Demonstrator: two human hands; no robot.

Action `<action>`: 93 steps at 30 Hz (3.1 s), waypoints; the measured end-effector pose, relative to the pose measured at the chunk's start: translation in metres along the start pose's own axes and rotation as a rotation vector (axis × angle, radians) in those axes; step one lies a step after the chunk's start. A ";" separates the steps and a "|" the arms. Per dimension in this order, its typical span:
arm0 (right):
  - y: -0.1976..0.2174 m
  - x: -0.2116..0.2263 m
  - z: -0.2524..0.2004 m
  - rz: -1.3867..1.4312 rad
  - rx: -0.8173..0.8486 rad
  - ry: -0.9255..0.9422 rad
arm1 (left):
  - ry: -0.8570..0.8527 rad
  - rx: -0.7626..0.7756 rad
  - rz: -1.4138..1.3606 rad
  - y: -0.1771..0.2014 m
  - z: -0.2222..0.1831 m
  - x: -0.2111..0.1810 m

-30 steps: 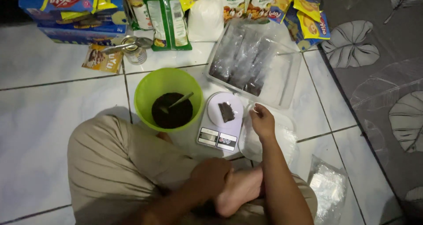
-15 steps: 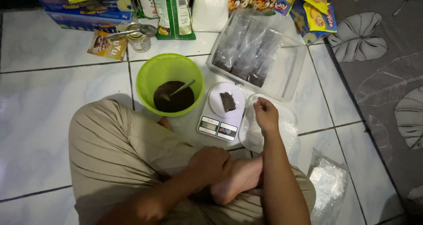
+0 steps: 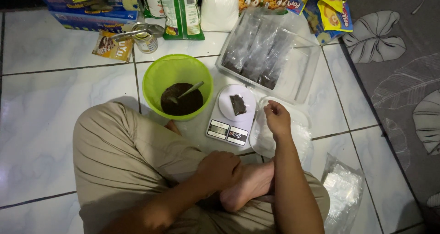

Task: The person scoops chocolate pieces from a bowl with a spoon, places them onto a scale to weigh them, and سپس transfers the weighed pieces into small plastic bags by hand.

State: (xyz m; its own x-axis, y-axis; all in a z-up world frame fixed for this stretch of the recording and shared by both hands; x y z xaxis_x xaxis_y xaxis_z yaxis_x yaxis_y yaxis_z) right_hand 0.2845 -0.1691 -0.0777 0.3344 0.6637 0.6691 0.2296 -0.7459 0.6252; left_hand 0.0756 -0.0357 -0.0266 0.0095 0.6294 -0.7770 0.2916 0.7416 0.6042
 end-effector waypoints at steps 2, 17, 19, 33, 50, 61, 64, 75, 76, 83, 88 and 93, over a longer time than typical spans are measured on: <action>-0.003 -0.007 0.010 -0.022 -0.010 0.028 | -0.063 -0.075 0.009 0.004 0.000 -0.004; -0.033 -0.013 0.038 -0.120 -0.015 0.039 | 0.147 0.067 -0.025 0.011 0.002 -0.006; -0.037 -0.022 0.052 -0.081 -0.036 0.088 | 0.149 0.092 -0.040 0.011 0.002 -0.003; 0.028 0.058 -0.094 0.134 0.030 0.452 | 0.030 -0.649 -0.771 0.044 -0.007 0.045; -0.068 0.140 -0.165 0.435 0.532 0.274 | 0.075 -0.474 -1.802 0.065 0.007 0.061; -0.087 0.181 -0.143 0.086 0.453 0.077 | 0.157 -0.377 -1.913 0.056 0.019 0.076; -0.089 0.181 -0.136 0.089 0.473 0.089 | 0.124 -0.362 -1.923 0.062 0.017 0.070; -0.082 0.211 -0.160 0.067 0.472 -0.052 | 0.131 -0.252 -2.008 0.074 0.003 0.053; -0.084 0.208 -0.158 0.107 0.502 -0.039 | 0.118 -0.244 -2.008 0.071 0.006 0.053; -0.085 0.195 -0.151 0.124 0.524 -0.070 | 0.103 -0.230 -2.005 0.060 0.012 0.056; -0.085 0.197 -0.154 0.143 0.499 -0.060 | 0.093 -0.232 -1.991 0.063 0.010 0.055; -0.084 0.195 -0.148 0.171 0.505 0.011 | 0.112 -0.224 -1.971 0.070 0.005 0.052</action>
State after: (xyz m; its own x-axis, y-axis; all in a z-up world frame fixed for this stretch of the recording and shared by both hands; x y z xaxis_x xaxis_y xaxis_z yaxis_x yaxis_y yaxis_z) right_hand 0.1951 0.0312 0.0598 0.3967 0.5287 0.7504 0.5851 -0.7755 0.2371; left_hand 0.1015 0.0480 -0.0257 -0.1703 -0.9471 -0.2718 -0.2817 0.3112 -0.9076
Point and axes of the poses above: each hand's wrist, its own z-axis towards the middle knuckle, its own y-axis out of the back of the hand, x = y × z, the point moved 8 cm from there along z, towards the middle knuckle, and after that the axes turned 15 degrees about -z, right-handed, at the moved point
